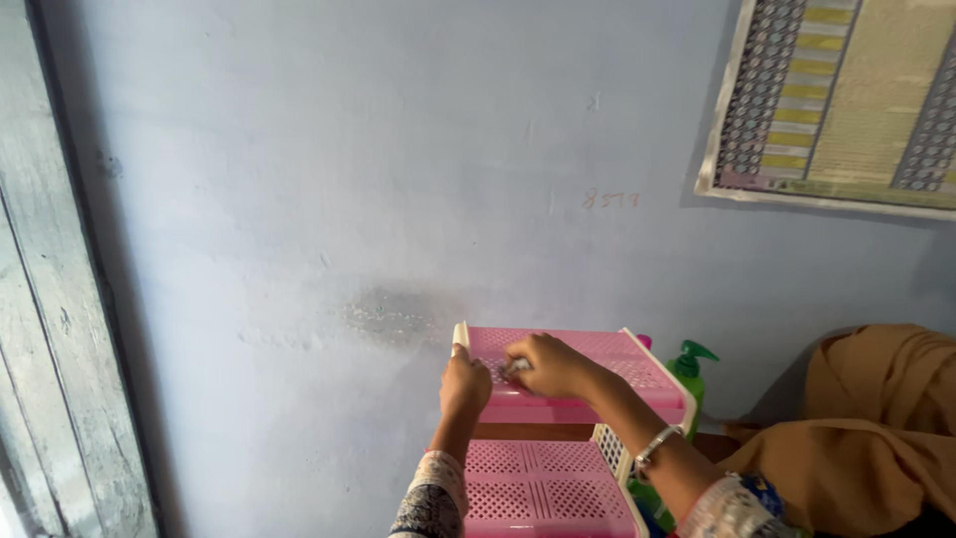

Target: The person wipes a pink plastic rack with a cloth and then assembles the tiers and support legs by hand on a wooden table.

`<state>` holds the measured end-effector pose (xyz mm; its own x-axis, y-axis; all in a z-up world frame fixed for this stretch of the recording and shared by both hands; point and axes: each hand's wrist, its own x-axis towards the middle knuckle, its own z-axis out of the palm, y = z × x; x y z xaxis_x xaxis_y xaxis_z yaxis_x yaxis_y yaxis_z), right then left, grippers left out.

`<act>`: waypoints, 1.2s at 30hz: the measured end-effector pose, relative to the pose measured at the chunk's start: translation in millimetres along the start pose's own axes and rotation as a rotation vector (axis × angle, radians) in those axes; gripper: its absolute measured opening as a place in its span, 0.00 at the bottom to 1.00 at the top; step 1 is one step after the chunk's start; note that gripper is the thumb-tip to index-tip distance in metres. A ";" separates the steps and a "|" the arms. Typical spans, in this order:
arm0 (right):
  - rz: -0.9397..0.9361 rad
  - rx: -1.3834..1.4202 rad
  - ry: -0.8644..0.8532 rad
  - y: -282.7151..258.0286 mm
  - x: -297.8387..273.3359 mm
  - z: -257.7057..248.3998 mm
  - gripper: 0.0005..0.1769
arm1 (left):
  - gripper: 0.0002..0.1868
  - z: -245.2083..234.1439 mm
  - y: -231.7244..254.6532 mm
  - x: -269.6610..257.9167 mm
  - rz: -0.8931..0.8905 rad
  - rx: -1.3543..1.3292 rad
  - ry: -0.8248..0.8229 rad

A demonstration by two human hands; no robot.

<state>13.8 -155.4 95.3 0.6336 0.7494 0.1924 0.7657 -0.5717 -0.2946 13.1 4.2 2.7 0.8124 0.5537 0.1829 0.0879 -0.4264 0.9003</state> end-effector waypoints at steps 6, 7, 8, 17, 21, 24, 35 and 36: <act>0.042 -0.074 0.112 90.0 -73.3 -41.3 0.09 | 0.35 15.8 -20.8 34.8 0.066 0.010 -0.005; 0.109 -0.055 0.111 102.3 -82.4 -48.7 0.11 | 0.35 18.7 -26.1 35.4 0.097 0.015 -0.004; 0.237 -0.141 0.103 111.3 -87.8 -57.8 0.10 | 0.35 19.0 -27.8 38.2 0.100 0.011 -0.005; 0.443 -0.059 0.402 167.9 -62.5 -33.5 0.14 | 0.36 0.8 -15.6 13.3 0.039 -0.040 -0.024; 0.349 -0.366 0.558 182.1 -16.7 17.2 0.12 | 0.36 2.2 -9.6 4.1 0.083 -0.025 0.006; 0.399 -0.340 0.559 151.5 9.0 36.1 0.14 | 0.35 0.0 -7.8 -4.2 0.079 -0.005 0.001; 0.009 0.250 0.130 -8.6 58.8 49.2 0.21 | 0.34 -14.4 -0.3 -10.3 -0.003 -0.069 -0.077; 0.014 0.224 0.100 -6.0 46.4 38.1 0.21 | 0.34 -9.4 1.2 -10.6 0.025 -0.048 -0.036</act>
<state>34.4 -104.5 70.3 0.6602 0.6989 0.2751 0.7202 -0.4853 -0.4958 -0.8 4.5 5.5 0.8346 0.5163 0.1923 0.0396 -0.4043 0.9138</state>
